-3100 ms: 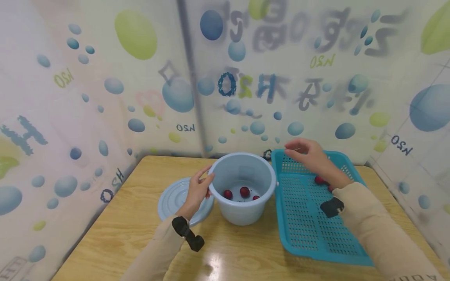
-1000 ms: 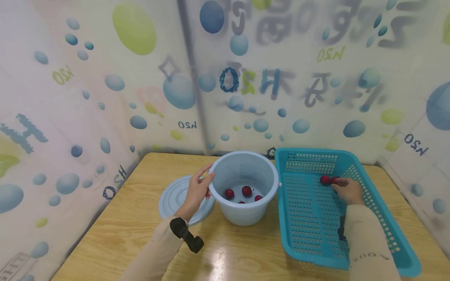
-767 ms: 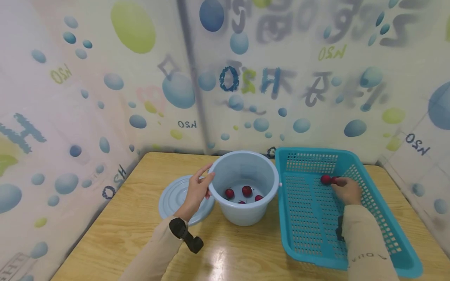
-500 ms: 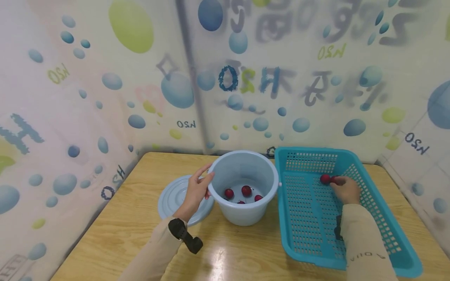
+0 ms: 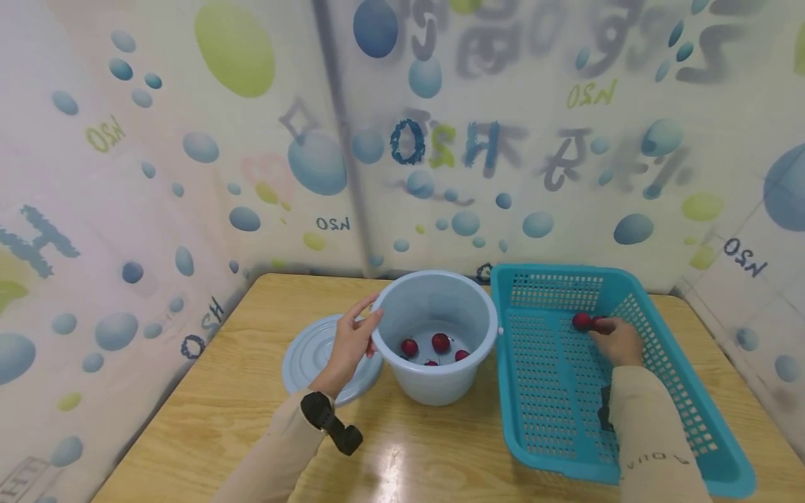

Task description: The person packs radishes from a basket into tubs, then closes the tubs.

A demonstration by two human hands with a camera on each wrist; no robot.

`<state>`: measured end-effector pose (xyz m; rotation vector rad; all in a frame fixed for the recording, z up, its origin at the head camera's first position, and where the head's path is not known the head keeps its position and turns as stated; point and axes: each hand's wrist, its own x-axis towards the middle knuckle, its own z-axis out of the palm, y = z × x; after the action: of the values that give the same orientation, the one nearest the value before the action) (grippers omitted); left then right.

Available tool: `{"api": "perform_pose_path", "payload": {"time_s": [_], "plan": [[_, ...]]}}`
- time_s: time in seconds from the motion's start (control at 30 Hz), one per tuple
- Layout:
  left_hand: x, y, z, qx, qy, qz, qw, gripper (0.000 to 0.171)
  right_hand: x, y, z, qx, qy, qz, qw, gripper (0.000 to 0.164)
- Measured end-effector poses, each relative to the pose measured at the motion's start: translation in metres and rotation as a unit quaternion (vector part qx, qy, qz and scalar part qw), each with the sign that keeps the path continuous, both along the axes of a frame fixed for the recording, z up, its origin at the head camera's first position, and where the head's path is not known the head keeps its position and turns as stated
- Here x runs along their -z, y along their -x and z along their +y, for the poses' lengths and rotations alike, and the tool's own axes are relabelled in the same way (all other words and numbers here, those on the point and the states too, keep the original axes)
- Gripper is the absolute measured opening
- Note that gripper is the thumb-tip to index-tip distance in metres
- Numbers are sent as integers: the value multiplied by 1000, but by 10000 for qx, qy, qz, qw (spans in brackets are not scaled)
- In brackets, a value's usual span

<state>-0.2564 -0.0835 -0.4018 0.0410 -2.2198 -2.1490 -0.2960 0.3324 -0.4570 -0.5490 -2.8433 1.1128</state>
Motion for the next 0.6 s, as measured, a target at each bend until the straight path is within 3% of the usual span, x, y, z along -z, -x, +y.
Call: {"api": "perform_pose_path", "payload": {"time_s": [0.23,0.43,0.6], "plan": [[-7,-3,-1,142,-65,-87,9998,43,2,4,0,-45,-4,55,10000,39],[-23,-14,2,160,28,-38,9999,42,15,14,7,-14,-130,149,9998,35],[-25,-16,3,159,-4,-21,9999,42,26,19,13,119,-186,7,9998,35]]}}
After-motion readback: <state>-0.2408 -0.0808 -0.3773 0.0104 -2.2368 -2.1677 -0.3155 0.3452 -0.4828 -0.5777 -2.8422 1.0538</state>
